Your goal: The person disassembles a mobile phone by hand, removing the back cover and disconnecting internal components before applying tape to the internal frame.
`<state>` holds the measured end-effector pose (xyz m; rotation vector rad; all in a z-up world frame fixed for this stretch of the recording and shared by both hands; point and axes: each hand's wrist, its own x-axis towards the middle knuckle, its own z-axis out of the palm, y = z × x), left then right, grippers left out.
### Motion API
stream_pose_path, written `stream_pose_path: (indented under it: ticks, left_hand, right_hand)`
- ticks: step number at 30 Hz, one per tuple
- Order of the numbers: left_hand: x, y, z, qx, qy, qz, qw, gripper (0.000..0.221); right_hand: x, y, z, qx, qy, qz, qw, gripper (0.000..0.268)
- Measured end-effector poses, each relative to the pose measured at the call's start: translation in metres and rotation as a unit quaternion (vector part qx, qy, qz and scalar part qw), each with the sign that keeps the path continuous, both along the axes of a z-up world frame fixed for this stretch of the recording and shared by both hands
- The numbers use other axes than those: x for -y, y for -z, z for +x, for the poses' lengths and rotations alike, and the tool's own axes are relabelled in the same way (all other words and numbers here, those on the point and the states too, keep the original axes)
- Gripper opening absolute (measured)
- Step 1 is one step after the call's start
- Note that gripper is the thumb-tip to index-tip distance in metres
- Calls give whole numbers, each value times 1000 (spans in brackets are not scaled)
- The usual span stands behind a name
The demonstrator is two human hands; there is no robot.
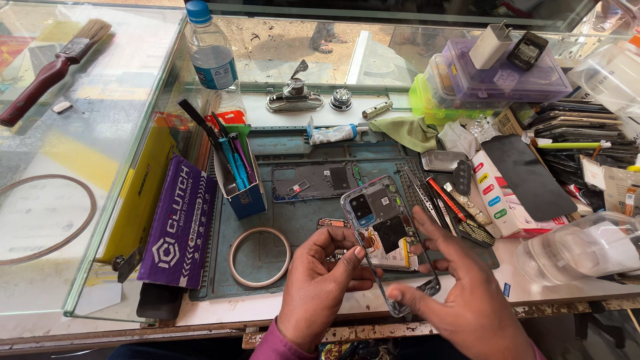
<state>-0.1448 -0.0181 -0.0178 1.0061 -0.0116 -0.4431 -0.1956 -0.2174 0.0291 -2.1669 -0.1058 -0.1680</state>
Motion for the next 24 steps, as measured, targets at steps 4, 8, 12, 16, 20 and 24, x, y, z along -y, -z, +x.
stream_pose_path:
  ticks: [4,8,12,16,20,24]
  left_hand:
    - [7,7,-4,-21,-28,-26,999,18]
    - [8,12,-10,-3,-35,-7,999,15]
    - [2,2,-13,32,-26,51,998,15]
    - [-21,-21,-10,94,-55,176,978,20]
    - [-45,-40,-12,152,-88,338,925,24]
    - [-50,-39,-16,264,-124,403,868,30]
  right_hand:
    - [-3,8,-5,2,6,-88,996,129]
    - [-6,7,-2,-9,6,-118,993,125]
    - [-8,-2,2,37,-28,-145,988,109]
    - [-3,-9,14,101,-108,-189,971,95]
    - [3,-16,26,84,-138,-209,964,92]
    - [3,-16,40,57,-191,-220,955,83]
